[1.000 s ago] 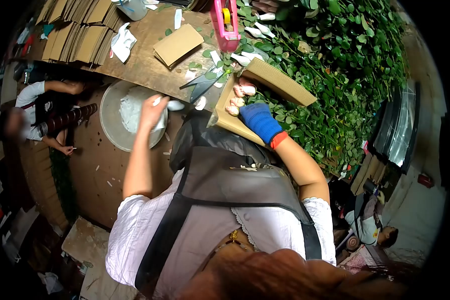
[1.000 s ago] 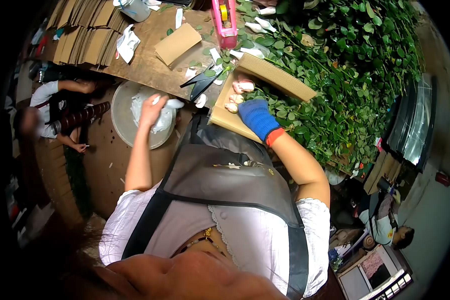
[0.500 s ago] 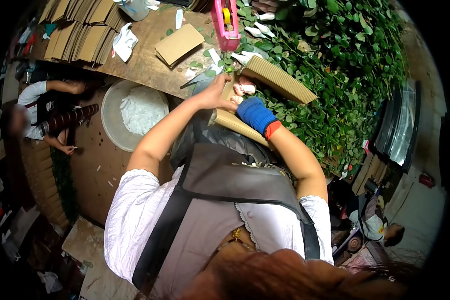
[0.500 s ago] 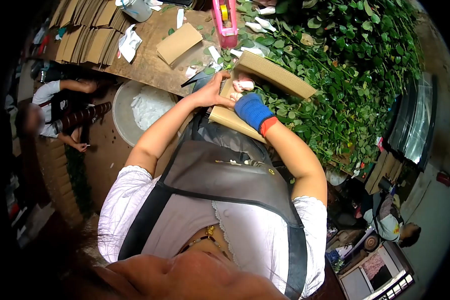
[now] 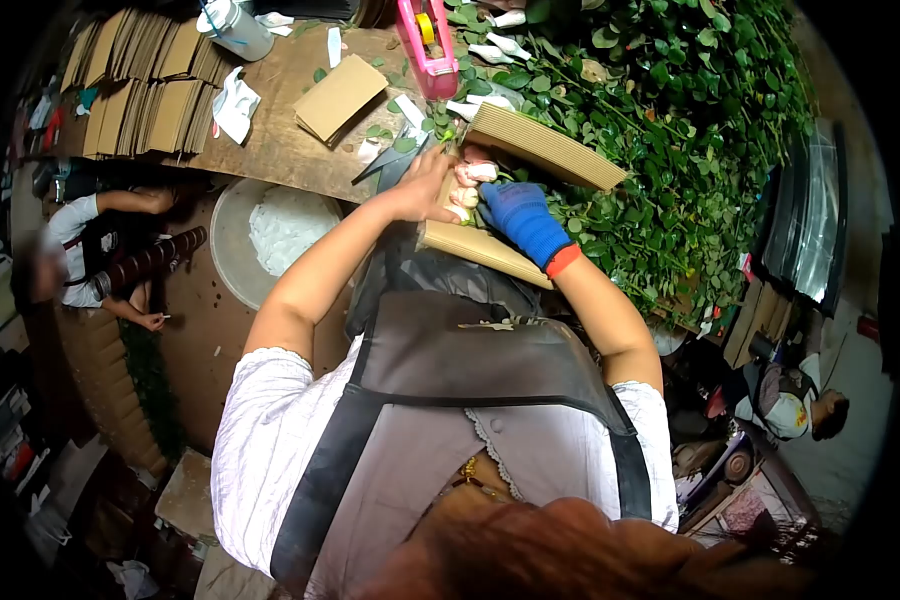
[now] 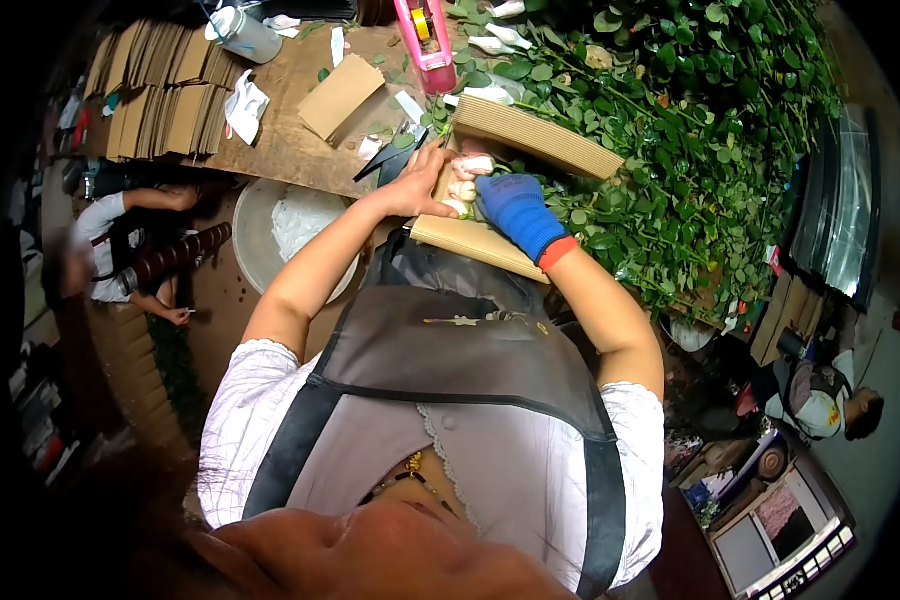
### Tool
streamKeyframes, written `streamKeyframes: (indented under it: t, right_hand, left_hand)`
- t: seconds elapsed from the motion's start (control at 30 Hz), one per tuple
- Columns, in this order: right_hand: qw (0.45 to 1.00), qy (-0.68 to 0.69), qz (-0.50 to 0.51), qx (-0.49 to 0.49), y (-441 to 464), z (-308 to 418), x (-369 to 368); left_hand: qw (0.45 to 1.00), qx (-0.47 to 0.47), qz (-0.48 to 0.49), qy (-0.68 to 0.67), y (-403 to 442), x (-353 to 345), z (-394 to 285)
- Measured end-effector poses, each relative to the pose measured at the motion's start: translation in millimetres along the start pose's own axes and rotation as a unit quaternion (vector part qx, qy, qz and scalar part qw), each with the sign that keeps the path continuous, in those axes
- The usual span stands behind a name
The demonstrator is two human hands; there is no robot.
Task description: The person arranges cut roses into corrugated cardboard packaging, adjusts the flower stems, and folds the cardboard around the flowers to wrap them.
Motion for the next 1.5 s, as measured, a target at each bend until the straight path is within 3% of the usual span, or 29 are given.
streamKeyframes:
  t: [0.17, 0.27, 0.4, 0.53, 0.63, 0.73, 0.93, 1.0, 1.07, 1.13, 1.27, 1.37, 1.4, 1.5]
  right_hand:
    - [0.998, -0.05, 0.022, 0.031, 15, 6, -28]
    - [0.998, -0.044, 0.03, 0.047, 15, 7, -30]
    - [0.999, 0.044, 0.008, -0.024, -8, -13, 6]
    - [0.995, 0.012, -0.094, -0.02, -2, -24, -1]
    - [0.998, 0.02, -0.045, -0.042, 10, -20, 5]
    - [0.995, 0.007, -0.094, -0.03, 14, -19, 1]
    - [0.995, -0.045, -0.082, -0.025, 17, -12, -3]
    - [0.958, 0.053, -0.283, -0.019, 7, -6, 20]
    - [0.954, 0.061, -0.292, -0.013, 8, -5, 15]
    - [0.993, -0.023, -0.112, -0.012, 20, -6, -6]
    - [1.0, -0.021, -0.012, -0.011, 18, -20, -34]
    - [0.994, 0.06, -0.068, -0.064, -22, -36, -9]
    - [0.994, 0.045, -0.022, -0.096, -25, -40, -10]
    - [0.991, 0.057, -0.07, -0.098, -24, -40, 0]
  left_hand:
    - [0.999, 0.039, 0.016, 0.005, 6, 0, 0]
    - [0.995, 0.067, -0.038, -0.057, 13, 7, 0]
    - [0.989, -0.011, -0.146, -0.031, 2, 12, -16]
    - [0.992, -0.001, -0.128, -0.01, 1, 10, -13]
    - [0.991, -0.001, -0.134, -0.012, 2, 10, -15]
    - [0.991, -0.007, -0.132, -0.008, 3, 10, -15]
    - [0.993, 0.003, -0.114, -0.015, 5, 6, -10]
    - [0.994, -0.007, -0.111, -0.018, 7, 5, -10]
    - [0.993, 0.01, -0.112, -0.027, 8, 4, -5]
    - [0.991, 0.05, -0.118, -0.046, 11, 2, -2]
    - [0.973, 0.038, -0.214, -0.079, 8, 3, -1]
    - [0.97, 0.021, -0.228, -0.082, 7, 3, 2]
    - [0.969, 0.021, -0.231, -0.081, 7, 4, 2]
    - [0.97, 0.029, -0.229, -0.08, 9, 3, 2]
Point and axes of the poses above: each hand's wrist, its own y-axis towards the middle knuckle, its own x-axis out of the back of the hand, z = x × y, the point moved 9 cm from there along y, towards the middle knuckle, and after that the axes turned 9 degrees about -y, right-handed, at the moved point
